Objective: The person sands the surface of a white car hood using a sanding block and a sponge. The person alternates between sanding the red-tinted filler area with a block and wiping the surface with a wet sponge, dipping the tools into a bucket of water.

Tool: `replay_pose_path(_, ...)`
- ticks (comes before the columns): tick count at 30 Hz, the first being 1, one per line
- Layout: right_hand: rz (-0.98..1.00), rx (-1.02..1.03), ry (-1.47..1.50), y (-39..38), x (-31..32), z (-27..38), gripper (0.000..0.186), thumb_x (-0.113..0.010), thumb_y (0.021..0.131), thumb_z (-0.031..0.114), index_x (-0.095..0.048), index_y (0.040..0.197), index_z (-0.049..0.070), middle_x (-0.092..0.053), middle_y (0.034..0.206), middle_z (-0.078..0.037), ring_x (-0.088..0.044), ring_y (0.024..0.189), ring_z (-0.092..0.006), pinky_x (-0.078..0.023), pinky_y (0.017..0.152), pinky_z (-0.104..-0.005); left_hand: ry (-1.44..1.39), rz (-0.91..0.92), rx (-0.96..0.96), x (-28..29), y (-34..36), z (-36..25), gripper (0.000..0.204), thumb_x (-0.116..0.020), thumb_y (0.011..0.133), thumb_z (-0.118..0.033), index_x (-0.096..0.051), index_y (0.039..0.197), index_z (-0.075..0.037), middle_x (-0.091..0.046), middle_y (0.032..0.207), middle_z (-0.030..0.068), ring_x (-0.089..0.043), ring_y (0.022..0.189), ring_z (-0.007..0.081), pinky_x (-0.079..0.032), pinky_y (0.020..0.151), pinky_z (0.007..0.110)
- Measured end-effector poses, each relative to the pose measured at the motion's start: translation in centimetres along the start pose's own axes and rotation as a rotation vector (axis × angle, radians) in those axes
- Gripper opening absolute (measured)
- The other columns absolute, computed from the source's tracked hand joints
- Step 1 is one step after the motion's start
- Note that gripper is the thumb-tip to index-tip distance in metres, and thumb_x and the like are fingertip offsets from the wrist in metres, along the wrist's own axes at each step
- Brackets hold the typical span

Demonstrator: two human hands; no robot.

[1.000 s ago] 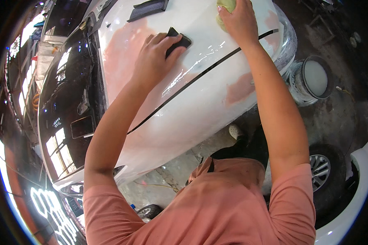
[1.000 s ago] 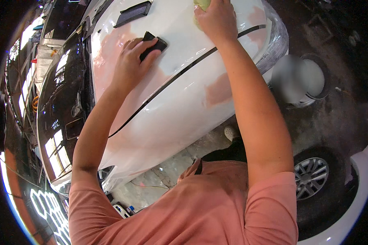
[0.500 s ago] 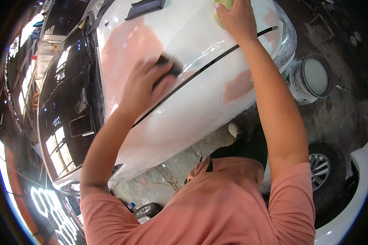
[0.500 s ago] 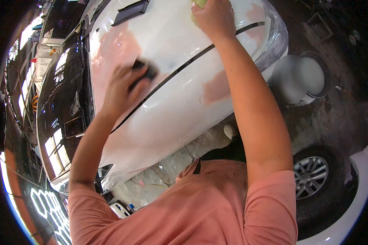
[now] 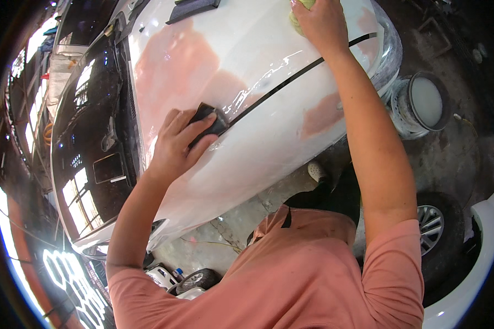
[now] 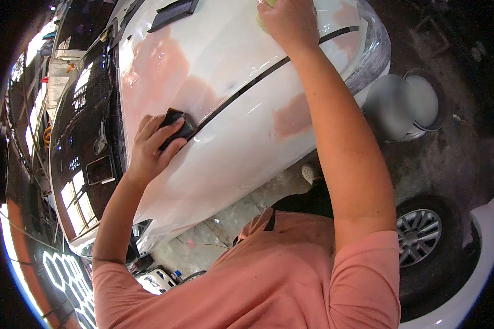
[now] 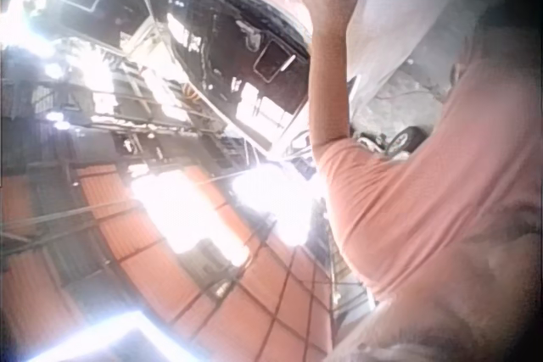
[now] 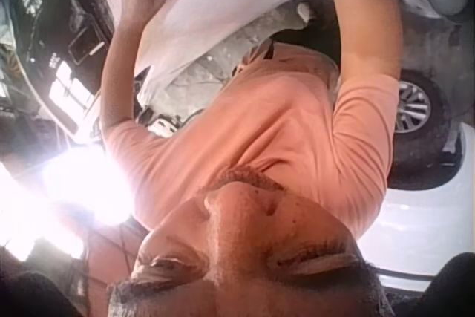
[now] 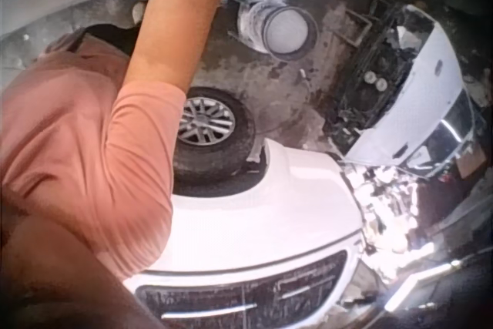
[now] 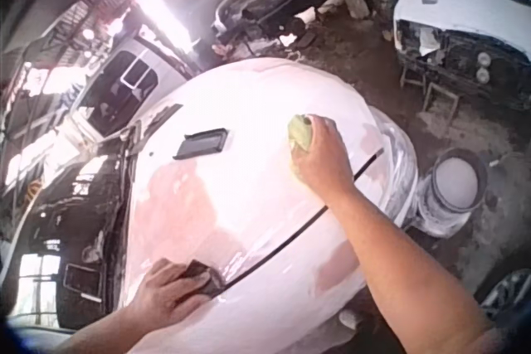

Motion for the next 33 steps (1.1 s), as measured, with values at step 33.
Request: replay_pose_path(33, 0.014, 0.042, -0.010, -0.3, -0.5, 0.5, 0.054, -0.074, 0.086, 0.011, -0.054, 0.134, -0.001, -0.061, 0.125, -0.027, -0.058, 0.122, -0.0456, -0.049, 0.106, -0.0501, -0.006, -0.043, -0.139, -2.0, 8.5, 1.1, 0.039, -0.085, 0.086, -0.021, -0.078, 0.119, -0.002, -0.068, 0.112, 0.0176, -0.063, 0.103, 0.0364, -0.052, 0.091, 0.045)
Point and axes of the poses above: each hand's wrist, its own y-axis towards the middle knuckle, its own x-axis out of the back of the hand, z = x × y, the point moved 2 cm from there along y, towards the middle knuckle
